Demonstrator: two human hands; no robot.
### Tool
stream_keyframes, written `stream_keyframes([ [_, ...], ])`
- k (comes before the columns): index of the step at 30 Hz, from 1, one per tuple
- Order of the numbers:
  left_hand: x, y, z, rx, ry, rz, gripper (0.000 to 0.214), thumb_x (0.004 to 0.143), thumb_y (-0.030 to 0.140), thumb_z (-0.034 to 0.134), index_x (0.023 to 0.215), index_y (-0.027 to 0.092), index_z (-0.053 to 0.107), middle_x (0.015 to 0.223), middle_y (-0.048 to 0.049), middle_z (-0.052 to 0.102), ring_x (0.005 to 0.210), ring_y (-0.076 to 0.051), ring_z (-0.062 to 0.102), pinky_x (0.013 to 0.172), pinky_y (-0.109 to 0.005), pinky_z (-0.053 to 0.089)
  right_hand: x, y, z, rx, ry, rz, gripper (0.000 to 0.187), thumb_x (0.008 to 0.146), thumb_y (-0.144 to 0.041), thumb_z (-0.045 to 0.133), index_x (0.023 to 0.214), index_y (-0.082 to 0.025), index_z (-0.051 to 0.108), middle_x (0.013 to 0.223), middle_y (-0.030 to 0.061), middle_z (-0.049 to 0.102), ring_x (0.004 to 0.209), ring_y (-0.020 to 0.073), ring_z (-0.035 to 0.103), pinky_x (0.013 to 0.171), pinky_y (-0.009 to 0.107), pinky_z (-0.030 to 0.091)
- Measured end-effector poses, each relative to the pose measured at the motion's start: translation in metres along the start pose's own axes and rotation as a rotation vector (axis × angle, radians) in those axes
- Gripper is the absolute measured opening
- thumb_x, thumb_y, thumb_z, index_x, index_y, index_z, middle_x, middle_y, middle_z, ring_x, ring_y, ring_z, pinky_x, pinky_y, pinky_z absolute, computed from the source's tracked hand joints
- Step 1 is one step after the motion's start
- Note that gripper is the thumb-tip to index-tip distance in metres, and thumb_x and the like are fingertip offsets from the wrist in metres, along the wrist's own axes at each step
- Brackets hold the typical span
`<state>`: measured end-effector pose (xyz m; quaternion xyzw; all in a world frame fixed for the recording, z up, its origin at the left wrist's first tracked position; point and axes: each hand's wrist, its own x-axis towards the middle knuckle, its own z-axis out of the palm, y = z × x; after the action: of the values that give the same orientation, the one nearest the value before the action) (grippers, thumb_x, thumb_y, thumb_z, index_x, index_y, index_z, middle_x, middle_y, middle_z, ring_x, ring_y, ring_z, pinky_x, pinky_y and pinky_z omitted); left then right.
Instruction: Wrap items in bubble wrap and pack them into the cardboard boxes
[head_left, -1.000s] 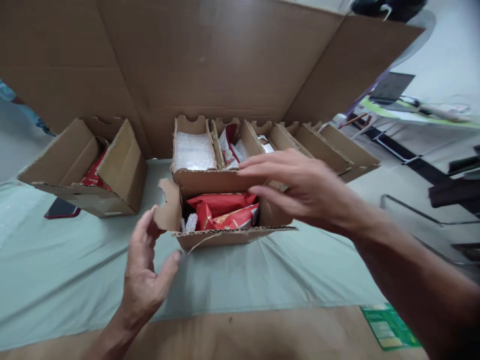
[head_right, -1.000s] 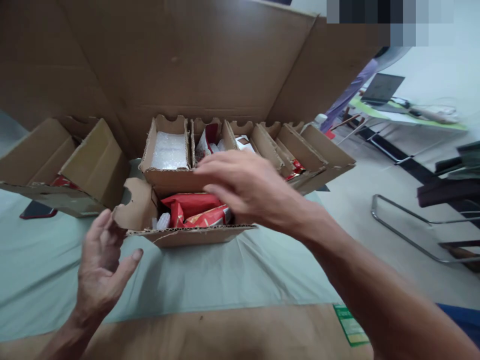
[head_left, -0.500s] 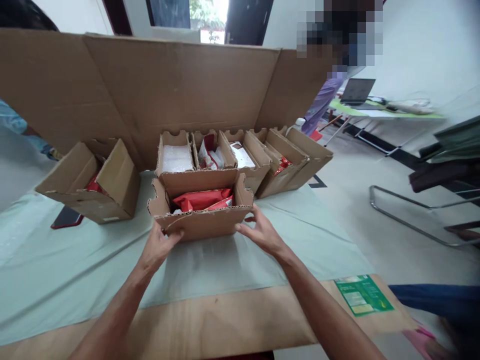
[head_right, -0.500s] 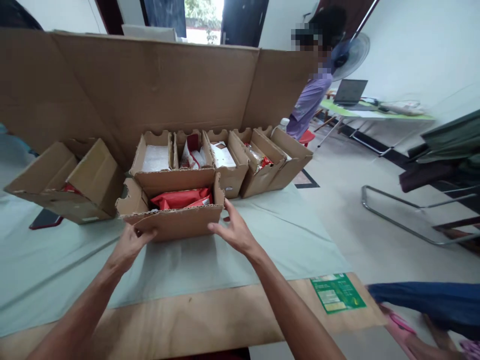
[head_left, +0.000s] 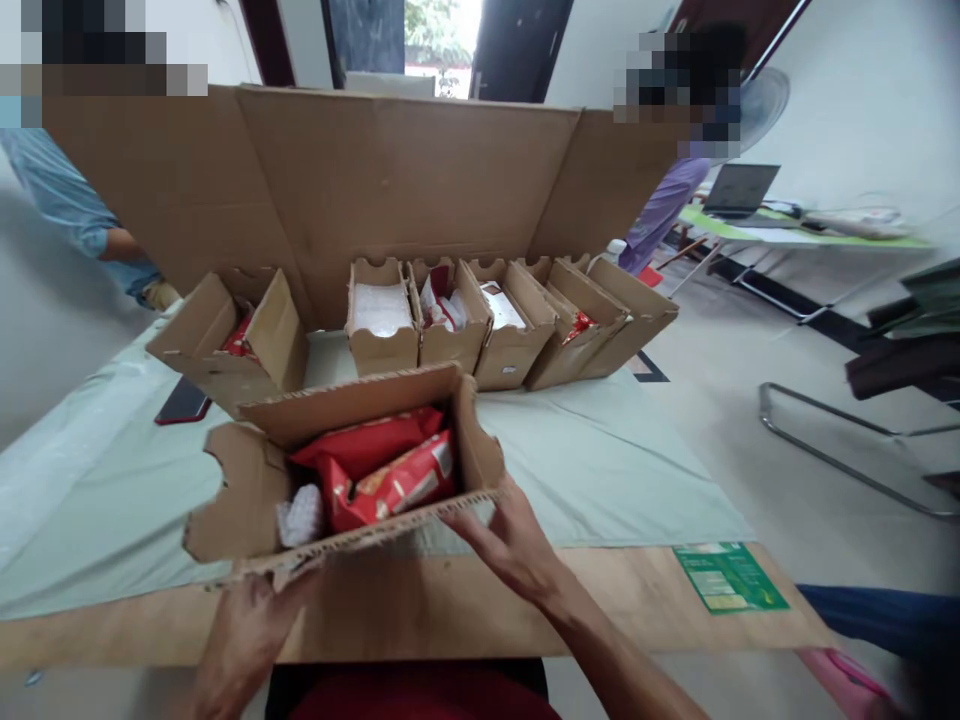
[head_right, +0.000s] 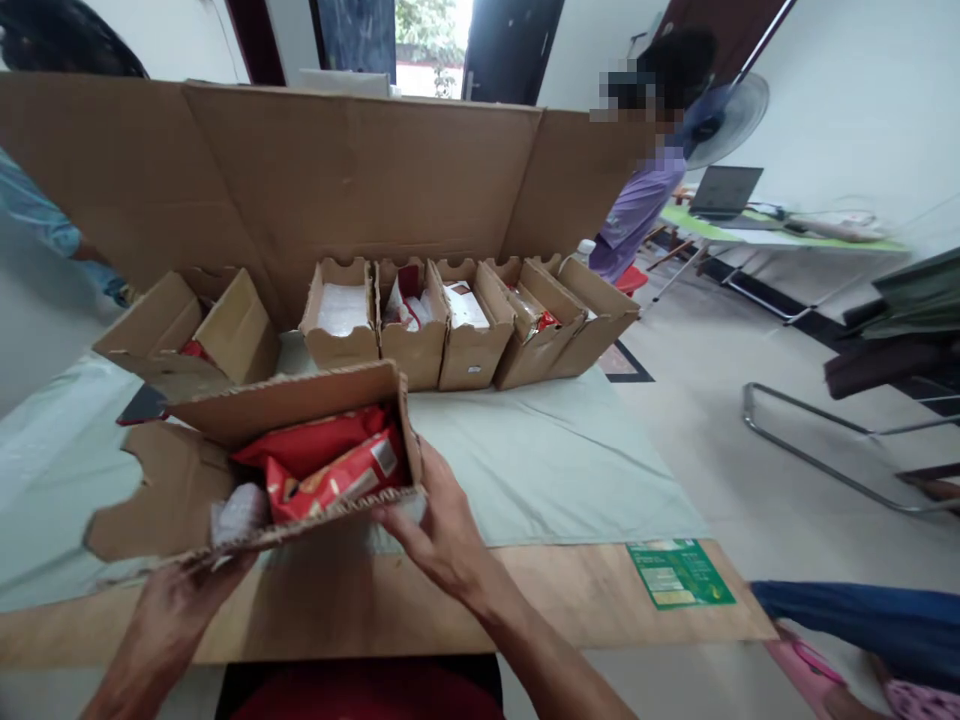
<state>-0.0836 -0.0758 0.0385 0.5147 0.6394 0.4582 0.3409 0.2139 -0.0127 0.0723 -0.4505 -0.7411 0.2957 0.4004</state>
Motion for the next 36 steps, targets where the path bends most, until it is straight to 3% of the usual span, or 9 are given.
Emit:
stream_keyframes([
  [3, 0.007, 0.021, -0.008, 0.013, 0.113, -0.032, 0.036, 0.071, 0.054, 0.078, 0.086, 0.021, 0.077, 0.071, -0.0047, 0.075, 0.087, -0.034, 0.075, 0.079, -0.044, 0.063, 0.031, -0.008, 0.012, 0.146, -0.012, -0.025, 0.062, 0.088, -0.055, 0.068, 0.14, -0.023, 0.057, 0.141, 0.0127, 0.063, 0.129, 0.0338, 0.059, 0.111, 0.051, 0.047],
  [6, 0.002, 0.038, 0.011, -0.009, 0.088, -0.075, 0.039, 0.07, 0.055, 0.078, 0.082, 0.019, 0.075, 0.07, -0.0072, 0.075, 0.081, -0.034, 0.075, 0.074, -0.043, 0.063, 0.028, 0.0, 0.006, 0.141, -0.01, 0.054, 0.054, 0.088, -0.06, 0.065, 0.127, -0.023, 0.067, 0.131, 0.012, 0.07, 0.127, 0.0361, 0.06, 0.111, 0.053, 0.046],
  [8, -0.01, 0.036, 0.026, -0.032, 0.052, -0.072, 0.039, 0.072, 0.056, 0.076, 0.082, 0.018, 0.075, 0.074, -0.0095, 0.076, 0.079, -0.034, 0.075, 0.077, -0.045, 0.063, 0.016, 0.009, -0.002, 0.103, -0.003, 0.126, 0.054, 0.087, -0.063, 0.065, 0.122, -0.022, 0.069, 0.125, 0.0131, 0.072, 0.128, 0.038, 0.06, 0.111, 0.055, 0.045],
  [11, -0.033, 0.011, 0.037, -0.032, 0.117, -0.041, 0.043, 0.078, 0.055, 0.073, 0.1, 0.018, 0.074, 0.091, -0.0132, 0.078, 0.101, -0.036, 0.074, 0.099, -0.051, 0.057, 0.012, 0.017, 0.001, 0.1, -0.046, 0.175, 0.059, 0.085, -0.064, 0.066, 0.125, -0.02, 0.067, 0.128, 0.0152, 0.071, 0.128, 0.0386, 0.059, 0.111, 0.056, 0.044],
  [16, -0.06, -0.026, 0.031, -0.063, 0.296, -0.04, 0.062, 0.09, 0.049, 0.064, 0.142, 0.018, 0.051, 0.132, -0.0184, 0.066, 0.131, -0.034, 0.06, 0.118, -0.054, 0.041, 0.077, 0.014, 0.052, 0.334, -0.227, 0.01, 0.075, 0.082, -0.056, 0.07, 0.143, -0.019, 0.051, 0.149, 0.0149, 0.057, 0.138, 0.0338, 0.052, 0.118, 0.049, 0.039],
  [20, -0.07, -0.023, 0.034, -0.094, 0.269, -0.052, 0.082, 0.095, 0.038, 0.058, 0.163, 0.025, 0.014, 0.157, -0.0198, 0.044, 0.131, -0.032, 0.061, 0.112, -0.053, 0.048, 0.137, 0.009, 0.096, 0.419, -0.289, -0.064, 0.085, 0.077, -0.045, 0.068, 0.152, -0.016, 0.039, 0.156, 0.0152, 0.049, 0.142, 0.0311, 0.048, 0.119, 0.047, 0.038],
  [23, -0.072, -0.019, 0.044, -0.089, 0.263, -0.005, 0.085, 0.095, 0.032, 0.056, 0.165, 0.031, 0.007, 0.169, -0.0147, 0.023, 0.141, -0.034, 0.052, 0.114, -0.052, 0.048, 0.156, 0.005, 0.116, 0.354, -0.238, -0.067, 0.084, 0.079, -0.033, 0.062, 0.157, -0.018, 0.034, 0.162, 0.0131, 0.042, 0.149, 0.0275, 0.041, 0.123, 0.046, 0.033],
  [27, -0.07, -0.02, 0.054, -0.108, 0.251, 0.077, 0.083, 0.093, 0.026, 0.056, 0.164, 0.031, 0.012, 0.17, -0.0108, 0.022, 0.155, -0.035, 0.031, 0.118, -0.053, 0.044, 0.155, 0.003, 0.133, 0.317, -0.129, 0.002, 0.073, 0.083, -0.025, 0.058, 0.153, -0.017, 0.042, 0.159, 0.0136, 0.047, 0.147, 0.0273, 0.044, 0.119, 0.044, 0.039],
  [36, -0.052, -0.044, 0.048, -0.073, 0.169, 0.105, 0.078, 0.093, 0.027, 0.059, 0.162, 0.035, 0.022, 0.17, -0.0102, 0.023, 0.154, -0.034, 0.031, 0.116, -0.051, 0.046, 0.126, 0.034, 0.15, 0.302, -0.016, 0.071, 0.047, 0.095, -0.042, 0.05, 0.135, -0.018, 0.058, 0.138, 0.015, 0.064, 0.126, 0.0268, 0.061, 0.103, 0.041, 0.051],
])
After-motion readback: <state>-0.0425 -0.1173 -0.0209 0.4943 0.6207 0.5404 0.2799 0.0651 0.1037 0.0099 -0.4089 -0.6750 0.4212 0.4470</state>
